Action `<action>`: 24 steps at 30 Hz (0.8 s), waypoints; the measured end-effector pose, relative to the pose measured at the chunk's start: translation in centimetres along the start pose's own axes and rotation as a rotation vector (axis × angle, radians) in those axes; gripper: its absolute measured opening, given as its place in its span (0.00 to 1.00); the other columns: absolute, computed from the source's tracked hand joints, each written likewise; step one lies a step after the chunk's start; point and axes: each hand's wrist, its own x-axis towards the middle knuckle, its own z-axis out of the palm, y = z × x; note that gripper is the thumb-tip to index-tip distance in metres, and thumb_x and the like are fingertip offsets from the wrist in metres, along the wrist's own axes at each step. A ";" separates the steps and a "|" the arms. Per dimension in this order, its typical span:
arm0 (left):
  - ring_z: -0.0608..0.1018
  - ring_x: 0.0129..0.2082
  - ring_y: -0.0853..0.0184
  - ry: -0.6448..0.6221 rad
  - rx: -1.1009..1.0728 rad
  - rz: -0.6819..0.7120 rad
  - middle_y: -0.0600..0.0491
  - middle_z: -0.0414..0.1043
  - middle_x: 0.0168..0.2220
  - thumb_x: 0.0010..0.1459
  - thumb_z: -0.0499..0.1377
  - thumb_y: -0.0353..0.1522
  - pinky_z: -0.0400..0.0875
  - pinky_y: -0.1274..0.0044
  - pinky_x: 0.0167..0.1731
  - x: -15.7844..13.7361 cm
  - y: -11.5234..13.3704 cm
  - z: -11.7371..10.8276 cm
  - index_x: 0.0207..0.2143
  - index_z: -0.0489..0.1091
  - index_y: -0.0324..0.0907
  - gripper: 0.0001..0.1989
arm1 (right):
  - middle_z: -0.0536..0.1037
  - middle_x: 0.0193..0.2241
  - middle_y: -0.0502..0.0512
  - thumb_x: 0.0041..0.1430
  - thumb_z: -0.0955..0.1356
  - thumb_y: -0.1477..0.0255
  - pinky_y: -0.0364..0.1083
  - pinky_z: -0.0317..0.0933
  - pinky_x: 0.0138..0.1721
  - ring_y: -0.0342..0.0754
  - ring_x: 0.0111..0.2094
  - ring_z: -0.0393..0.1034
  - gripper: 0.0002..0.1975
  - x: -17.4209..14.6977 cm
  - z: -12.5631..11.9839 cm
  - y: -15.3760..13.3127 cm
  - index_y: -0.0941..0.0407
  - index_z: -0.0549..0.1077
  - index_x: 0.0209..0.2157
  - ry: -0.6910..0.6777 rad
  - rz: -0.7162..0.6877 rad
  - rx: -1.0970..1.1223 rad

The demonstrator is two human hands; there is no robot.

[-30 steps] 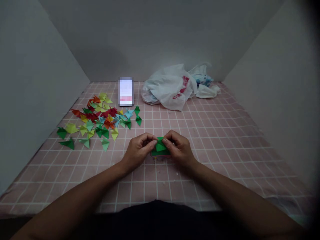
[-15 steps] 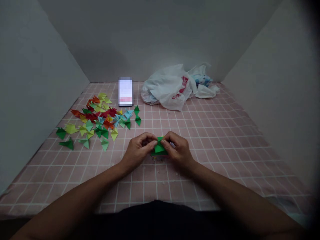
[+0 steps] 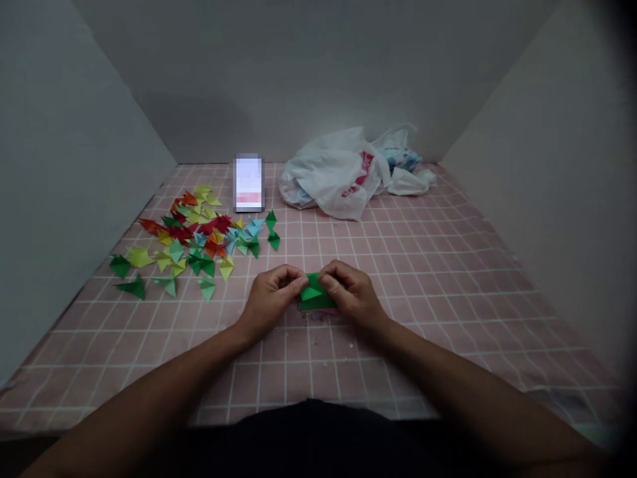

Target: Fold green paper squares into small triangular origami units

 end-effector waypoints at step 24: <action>0.74 0.27 0.70 0.091 0.012 0.093 0.54 0.75 0.27 0.54 0.67 0.35 0.69 0.79 0.30 -0.5 -0.7 0.5 0.29 0.76 0.40 0.07 | 0.66 0.26 0.49 0.64 0.66 0.75 0.46 0.56 0.30 0.45 0.27 0.62 0.11 -0.3 0.6 -0.1 0.53 0.64 0.27 0.083 -0.238 -0.215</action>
